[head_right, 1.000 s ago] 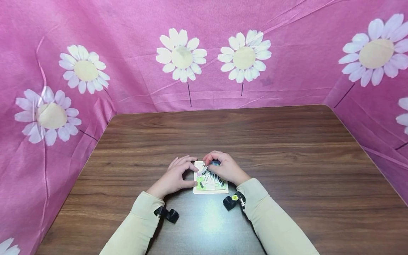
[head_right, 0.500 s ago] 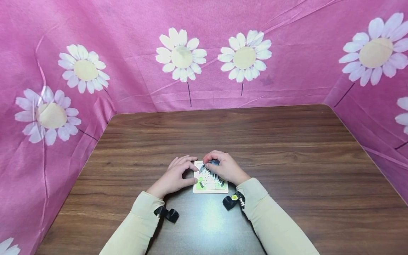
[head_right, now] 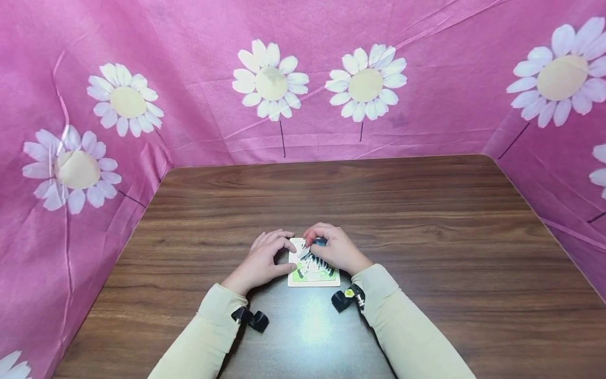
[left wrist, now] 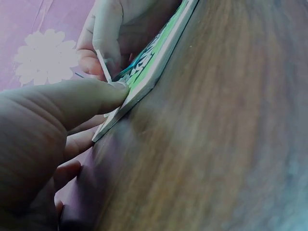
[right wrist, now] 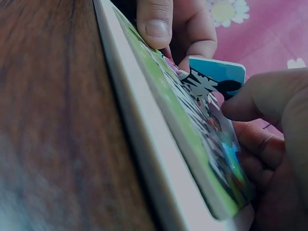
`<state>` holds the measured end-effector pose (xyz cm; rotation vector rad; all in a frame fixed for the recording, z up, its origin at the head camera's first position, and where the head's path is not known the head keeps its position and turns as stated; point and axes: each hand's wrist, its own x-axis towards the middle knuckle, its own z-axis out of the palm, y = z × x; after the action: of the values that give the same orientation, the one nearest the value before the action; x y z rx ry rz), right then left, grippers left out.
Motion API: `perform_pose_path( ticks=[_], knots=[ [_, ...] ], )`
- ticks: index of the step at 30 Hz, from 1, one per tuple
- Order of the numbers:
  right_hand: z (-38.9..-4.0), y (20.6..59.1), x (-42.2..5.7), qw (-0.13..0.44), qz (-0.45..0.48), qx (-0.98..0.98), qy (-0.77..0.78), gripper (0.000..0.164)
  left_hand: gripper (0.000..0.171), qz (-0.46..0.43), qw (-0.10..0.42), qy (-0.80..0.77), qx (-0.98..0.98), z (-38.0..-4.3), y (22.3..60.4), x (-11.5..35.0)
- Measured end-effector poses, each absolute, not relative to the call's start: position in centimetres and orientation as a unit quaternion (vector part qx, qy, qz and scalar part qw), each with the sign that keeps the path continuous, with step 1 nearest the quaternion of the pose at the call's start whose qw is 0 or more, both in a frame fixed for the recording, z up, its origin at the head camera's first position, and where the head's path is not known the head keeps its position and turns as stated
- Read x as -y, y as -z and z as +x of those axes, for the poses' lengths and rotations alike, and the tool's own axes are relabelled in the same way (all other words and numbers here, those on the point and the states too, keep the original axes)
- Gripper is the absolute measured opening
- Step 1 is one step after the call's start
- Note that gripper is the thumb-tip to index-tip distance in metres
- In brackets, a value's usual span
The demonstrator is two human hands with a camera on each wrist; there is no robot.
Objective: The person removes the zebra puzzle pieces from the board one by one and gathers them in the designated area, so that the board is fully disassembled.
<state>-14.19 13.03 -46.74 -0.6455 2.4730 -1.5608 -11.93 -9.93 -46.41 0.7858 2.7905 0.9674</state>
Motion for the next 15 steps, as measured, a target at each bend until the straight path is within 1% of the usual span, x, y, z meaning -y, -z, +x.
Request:
perform_pose_path(
  ticks=[9,13,15],
  knots=[
    [-14.2,46.8,-13.1,0.073,-0.219,-0.822,0.520,0.023,0.027,0.260,0.040,-0.313,-0.913,-12.0,46.4,9.9],
    [-13.4,44.8,-12.8,0.086,-0.214,-0.814,0.533,0.017,0.026,0.261,0.038,-0.316,-0.911,-11.9,46.4,9.9],
    [-13.3,44.4,-12.7,0.094,-0.210,-0.812,0.537,0.014,0.025,0.261,0.039,-0.317,-0.911,-12.0,46.4,9.9]
  ],
)
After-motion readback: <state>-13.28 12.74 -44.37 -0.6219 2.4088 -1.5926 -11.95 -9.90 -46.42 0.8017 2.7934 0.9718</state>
